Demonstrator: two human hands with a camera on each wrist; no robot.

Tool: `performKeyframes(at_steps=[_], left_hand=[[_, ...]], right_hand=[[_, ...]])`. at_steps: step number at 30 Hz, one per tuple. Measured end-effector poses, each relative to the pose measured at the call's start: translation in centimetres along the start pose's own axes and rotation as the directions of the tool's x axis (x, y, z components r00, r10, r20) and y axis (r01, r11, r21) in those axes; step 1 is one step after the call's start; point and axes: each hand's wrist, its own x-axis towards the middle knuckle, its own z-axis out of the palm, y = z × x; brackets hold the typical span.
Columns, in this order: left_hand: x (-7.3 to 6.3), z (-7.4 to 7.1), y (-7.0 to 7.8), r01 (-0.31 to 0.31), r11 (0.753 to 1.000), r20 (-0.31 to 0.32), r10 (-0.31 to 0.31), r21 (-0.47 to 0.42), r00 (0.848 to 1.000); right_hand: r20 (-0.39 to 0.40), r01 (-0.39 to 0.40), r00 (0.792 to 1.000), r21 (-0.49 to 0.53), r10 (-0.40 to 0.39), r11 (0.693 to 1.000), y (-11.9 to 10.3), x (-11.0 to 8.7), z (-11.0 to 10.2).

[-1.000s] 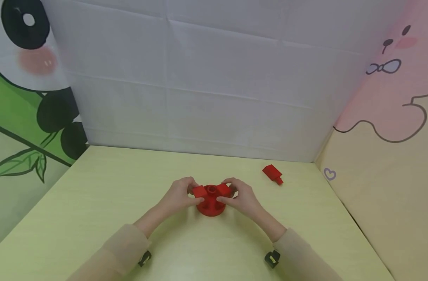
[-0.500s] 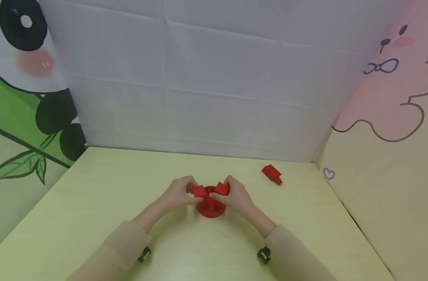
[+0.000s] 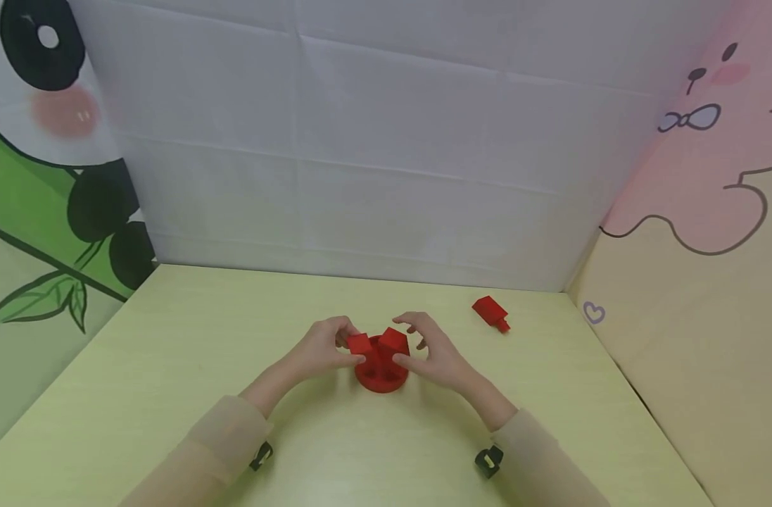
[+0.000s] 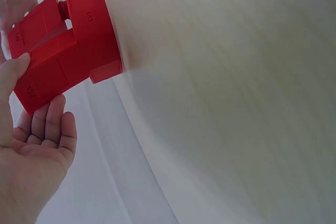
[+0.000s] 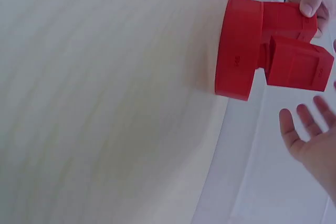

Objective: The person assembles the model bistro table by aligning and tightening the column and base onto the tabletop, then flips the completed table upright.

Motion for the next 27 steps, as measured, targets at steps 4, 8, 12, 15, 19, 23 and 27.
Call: performKeyframes(at_steps=[4, 8, 12, 15, 19, 23, 27], left_hand=[[0.05, -0.05, -0.01, -0.004, 1.000, 0.003, 0.004, -0.008, 1.000], [0.21, 0.01, 0.00, 0.017, 1.000, 0.008, -0.017, -0.011, 1.000], [0.33, 0.09, -0.09, 0.018, 1.000, 0.011, -0.018, -0.004, 1.000], [0.31, 0.10, -0.10, 0.015, 1.000, 0.012, -0.015, -0.001, 1.000], [0.21, 0.10, -0.14, 0.016, 1.000, 0.009, -0.016, -0.005, 1.000], [0.13, 0.10, -0.21, 0.017, 1.000, 0.007, -0.017, -0.008, 1.000], [0.10, 0.11, -0.25, 0.015, 1.000, 0.004, -0.015, -0.010, 1.000]], right_hand=[[0.069, 0.209, 0.976, -0.016, -0.207, 0.978, 0.39, 0.20, -0.64], [0.096, 0.322, 0.943, -0.035, -0.318, 0.946, 0.48, 0.56, -0.84], [0.101, 0.332, 0.940, -0.042, -0.326, 0.942, 0.69, 0.61, -0.69], [0.100, 0.308, 0.948, -0.048, -0.303, 0.950, 0.82, 0.51, -0.45], [0.082, 0.275, 0.959, -0.063, -0.270, 0.959, 0.99, 0.42, -0.15], [0.055, 0.235, 0.972, -0.094, -0.230, 0.967, 1.00, 0.38, -0.05], [0.032, 0.169, 0.986, -0.132, -0.167, 0.977, 0.74, 0.28, 0.02]])
